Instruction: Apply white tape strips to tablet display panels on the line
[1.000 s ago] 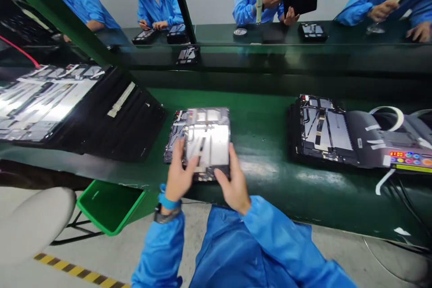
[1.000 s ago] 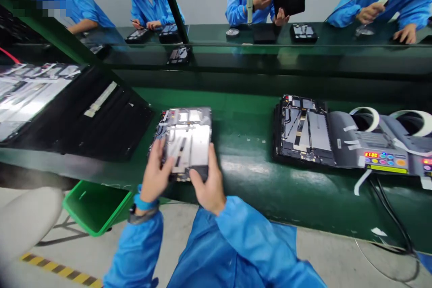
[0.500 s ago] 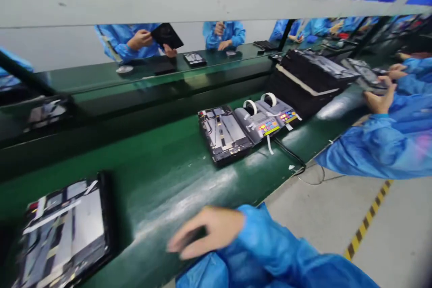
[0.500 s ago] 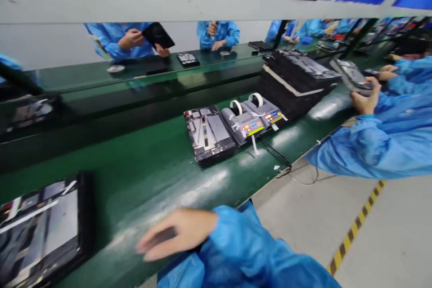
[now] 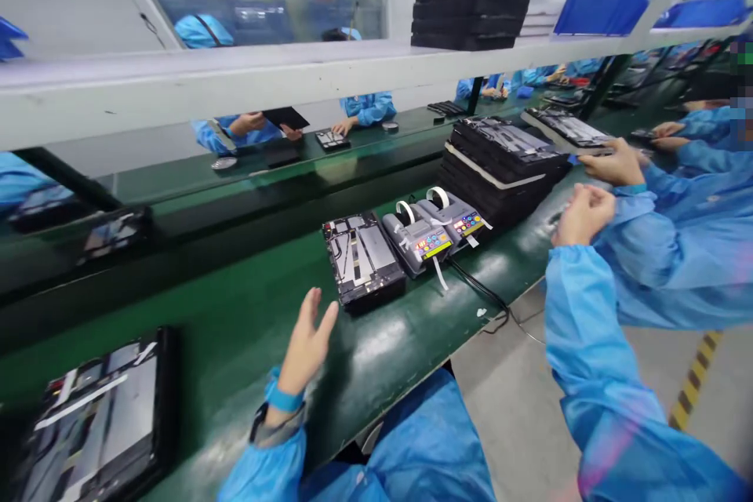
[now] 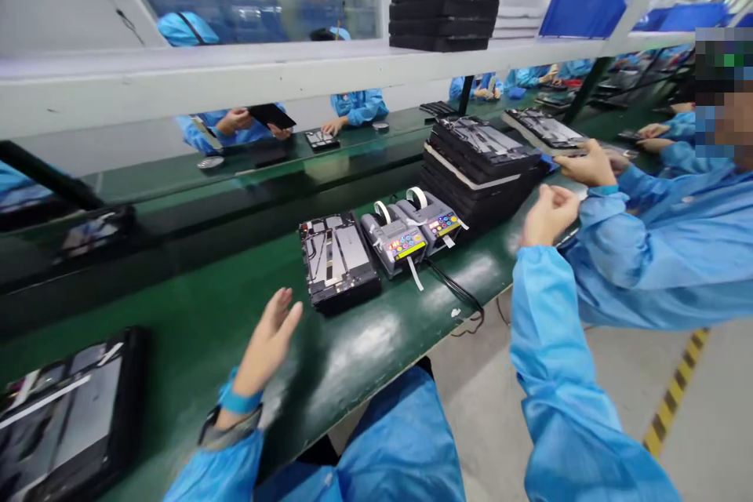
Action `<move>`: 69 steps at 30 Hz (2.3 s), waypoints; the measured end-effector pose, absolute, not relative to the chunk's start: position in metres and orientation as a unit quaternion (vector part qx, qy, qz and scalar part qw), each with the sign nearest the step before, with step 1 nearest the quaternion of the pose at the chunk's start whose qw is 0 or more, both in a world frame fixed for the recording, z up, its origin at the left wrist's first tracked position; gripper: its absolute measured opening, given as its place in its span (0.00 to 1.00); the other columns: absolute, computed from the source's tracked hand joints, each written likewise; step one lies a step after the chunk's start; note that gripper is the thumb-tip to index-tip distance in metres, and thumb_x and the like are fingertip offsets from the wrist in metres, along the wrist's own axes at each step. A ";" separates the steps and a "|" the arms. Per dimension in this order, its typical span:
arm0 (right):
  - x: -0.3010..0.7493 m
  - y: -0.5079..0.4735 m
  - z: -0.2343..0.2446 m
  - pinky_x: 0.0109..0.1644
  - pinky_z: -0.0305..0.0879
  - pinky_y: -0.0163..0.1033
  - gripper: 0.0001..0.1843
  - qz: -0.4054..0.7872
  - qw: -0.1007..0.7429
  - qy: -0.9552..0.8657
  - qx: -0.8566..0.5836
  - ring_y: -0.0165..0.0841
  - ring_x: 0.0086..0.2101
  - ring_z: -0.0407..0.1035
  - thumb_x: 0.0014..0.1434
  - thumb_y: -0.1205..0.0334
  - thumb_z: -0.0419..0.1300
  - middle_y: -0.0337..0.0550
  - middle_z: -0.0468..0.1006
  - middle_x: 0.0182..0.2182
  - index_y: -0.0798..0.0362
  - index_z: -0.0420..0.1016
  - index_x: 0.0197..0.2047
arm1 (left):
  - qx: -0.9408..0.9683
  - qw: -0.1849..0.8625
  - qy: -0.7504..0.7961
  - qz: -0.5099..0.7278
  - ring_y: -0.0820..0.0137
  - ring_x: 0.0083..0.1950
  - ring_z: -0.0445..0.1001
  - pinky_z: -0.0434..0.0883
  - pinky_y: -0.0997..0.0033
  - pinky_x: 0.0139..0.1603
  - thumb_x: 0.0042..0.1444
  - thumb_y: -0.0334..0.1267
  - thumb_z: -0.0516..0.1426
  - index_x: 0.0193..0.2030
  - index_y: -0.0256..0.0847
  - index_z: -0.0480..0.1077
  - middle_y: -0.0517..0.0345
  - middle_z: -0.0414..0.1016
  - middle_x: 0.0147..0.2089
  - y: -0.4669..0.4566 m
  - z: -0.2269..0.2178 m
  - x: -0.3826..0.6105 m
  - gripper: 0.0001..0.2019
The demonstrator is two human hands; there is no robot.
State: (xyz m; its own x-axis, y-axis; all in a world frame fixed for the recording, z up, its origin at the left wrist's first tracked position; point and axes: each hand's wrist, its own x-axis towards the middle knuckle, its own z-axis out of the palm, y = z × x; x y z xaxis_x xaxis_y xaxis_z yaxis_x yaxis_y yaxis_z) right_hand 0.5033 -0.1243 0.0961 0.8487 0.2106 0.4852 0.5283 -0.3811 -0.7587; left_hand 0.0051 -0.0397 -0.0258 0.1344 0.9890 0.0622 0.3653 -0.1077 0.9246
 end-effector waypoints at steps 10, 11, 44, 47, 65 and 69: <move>0.234 -0.124 -0.034 0.72 0.62 0.62 0.23 0.088 0.574 -0.495 -0.646 0.49 0.69 0.63 0.72 0.56 0.55 0.60 0.68 0.71 0.53 0.72 0.66 | 0.596 0.421 0.528 0.434 0.59 0.83 0.50 0.47 0.57 0.83 0.72 0.61 0.47 0.79 0.32 0.55 0.42 0.55 0.81 -0.019 -0.060 0.062 0.40; 0.223 -0.120 -0.040 0.73 0.60 0.63 0.25 0.071 0.568 -0.499 -0.651 0.49 0.71 0.60 0.72 0.56 0.54 0.60 0.64 0.73 0.54 0.70 0.68 | 0.596 0.424 0.523 0.439 0.59 0.83 0.49 0.46 0.58 0.83 0.72 0.62 0.47 0.79 0.33 0.55 0.43 0.54 0.81 -0.020 -0.062 0.061 0.40; 0.134 -0.173 -0.084 0.67 0.72 0.56 0.20 0.332 0.597 -0.438 -0.584 0.49 0.58 0.78 0.60 0.57 0.68 0.52 0.84 0.56 0.50 0.85 0.55 | 0.666 0.274 0.633 0.284 0.56 0.84 0.44 0.36 0.42 0.84 0.73 0.57 0.46 0.81 0.40 0.51 0.46 0.52 0.82 -0.153 -0.127 -0.125 0.36; 0.247 -0.159 -0.058 0.35 0.79 0.40 0.14 0.274 0.681 -0.225 -0.641 0.36 0.28 0.78 0.56 0.49 0.71 0.46 0.85 0.29 0.50 0.80 0.29 | 0.693 0.234 0.628 0.265 0.56 0.83 0.49 0.38 0.42 0.84 0.73 0.56 0.45 0.81 0.40 0.50 0.44 0.56 0.81 -0.151 -0.128 -0.119 0.36; 0.420 -0.079 -0.040 0.14 0.56 0.27 0.17 0.259 0.708 -0.097 -0.650 0.24 0.15 0.62 0.52 0.55 0.74 0.34 0.70 0.15 0.53 0.71 0.25 | 0.688 0.186 0.633 0.303 0.51 0.81 0.56 0.44 0.40 0.83 0.70 0.59 0.47 0.80 0.40 0.54 0.40 0.64 0.77 -0.146 -0.127 -0.110 0.38; 0.419 -0.081 -0.032 0.19 0.66 0.31 0.15 0.240 0.714 -0.104 -0.649 0.26 0.16 0.64 0.50 0.58 0.73 0.33 0.69 0.14 0.53 0.72 0.23 | 0.685 0.192 0.630 0.313 0.52 0.81 0.56 0.43 0.41 0.83 0.71 0.58 0.48 0.80 0.41 0.54 0.43 0.63 0.77 -0.148 -0.128 -0.110 0.37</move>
